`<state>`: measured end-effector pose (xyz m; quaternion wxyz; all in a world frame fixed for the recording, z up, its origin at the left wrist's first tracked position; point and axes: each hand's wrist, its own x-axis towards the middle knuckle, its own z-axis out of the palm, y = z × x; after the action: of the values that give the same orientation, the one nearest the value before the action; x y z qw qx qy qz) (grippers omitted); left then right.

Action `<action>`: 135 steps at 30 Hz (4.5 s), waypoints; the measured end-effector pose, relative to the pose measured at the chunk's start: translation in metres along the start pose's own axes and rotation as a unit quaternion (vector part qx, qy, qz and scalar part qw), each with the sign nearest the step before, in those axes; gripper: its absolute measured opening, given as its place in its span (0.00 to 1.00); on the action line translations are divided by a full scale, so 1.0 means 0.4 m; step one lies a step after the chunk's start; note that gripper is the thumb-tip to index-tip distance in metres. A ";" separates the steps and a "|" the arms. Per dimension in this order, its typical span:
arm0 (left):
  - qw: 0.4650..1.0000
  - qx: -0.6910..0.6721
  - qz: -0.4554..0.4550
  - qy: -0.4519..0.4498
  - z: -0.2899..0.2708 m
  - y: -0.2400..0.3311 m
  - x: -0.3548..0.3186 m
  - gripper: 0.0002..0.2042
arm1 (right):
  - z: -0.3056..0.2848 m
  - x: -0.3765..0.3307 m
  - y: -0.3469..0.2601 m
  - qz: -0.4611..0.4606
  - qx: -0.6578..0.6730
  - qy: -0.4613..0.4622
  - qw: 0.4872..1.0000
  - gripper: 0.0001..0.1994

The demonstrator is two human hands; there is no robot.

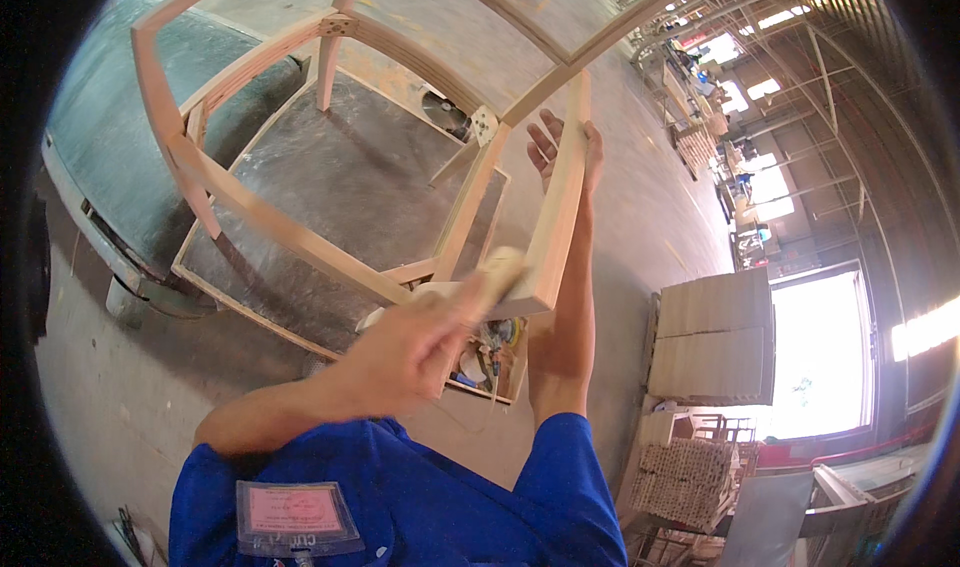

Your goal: The person sands the wooden frame of a chair using a sanding block. They repeatedly rub the block along the legs and crossbars of the chair frame, rotating the chair to access different surfaces.

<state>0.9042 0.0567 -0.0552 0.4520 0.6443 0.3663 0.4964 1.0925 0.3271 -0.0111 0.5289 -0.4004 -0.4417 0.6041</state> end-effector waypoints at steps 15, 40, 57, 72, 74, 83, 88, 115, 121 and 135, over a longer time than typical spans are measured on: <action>0.989 0.037 -0.142 -0.008 0.002 -0.057 -0.015 0.25 | -0.021 0.017 -0.005 -0.014 0.022 0.004 1.000 0.25; 0.853 0.387 0.250 0.245 0.162 -0.297 -0.092 0.06 | -0.077 0.063 0.010 -0.256 -0.150 0.122 0.947 0.30; 0.733 0.458 0.273 0.423 0.245 -0.317 -0.027 0.05 | -0.059 0.008 0.009 -0.388 -0.335 -0.158 0.844 0.24; 0.727 0.512 0.286 0.356 0.212 -0.123 0.049 0.10 | -0.055 -0.018 0.012 -0.405 -0.369 -0.126 0.827 0.26; 0.731 0.503 0.289 0.358 0.237 -0.208 -0.011 0.09 | -0.047 -0.012 -0.001 -0.414 -0.360 -0.118 0.827 0.26; 0.676 0.675 0.160 0.248 0.263 0.080 0.010 0.24 | -0.047 -0.004 0.016 -0.410 -0.370 -0.118 0.825 0.28; 0.606 0.790 -0.017 0.090 0.333 0.159 -0.037 0.28 | -0.049 0.006 0.027 -0.423 -0.361 -0.088 0.827 0.28; 0.511 0.851 -0.116 0.044 0.411 0.058 -0.043 0.30 | -0.047 0.017 0.042 -0.455 -0.314 -0.121 0.824 0.31; 0.533 0.829 -0.074 0.151 0.426 0.125 0.021 0.31 | -0.053 0.017 0.046 -0.461 -0.302 -0.119 0.826 0.29; 0.442 0.889 -0.123 0.007 0.418 0.289 0.058 0.30 | -0.061 0.031 0.048 -0.487 -0.282 -0.082 0.823 0.29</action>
<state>1.0748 0.0043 0.0450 -0.3143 0.6380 0.6851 -0.1575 1.1089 0.3410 -0.0367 0.5801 -0.2137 -0.7719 0.1483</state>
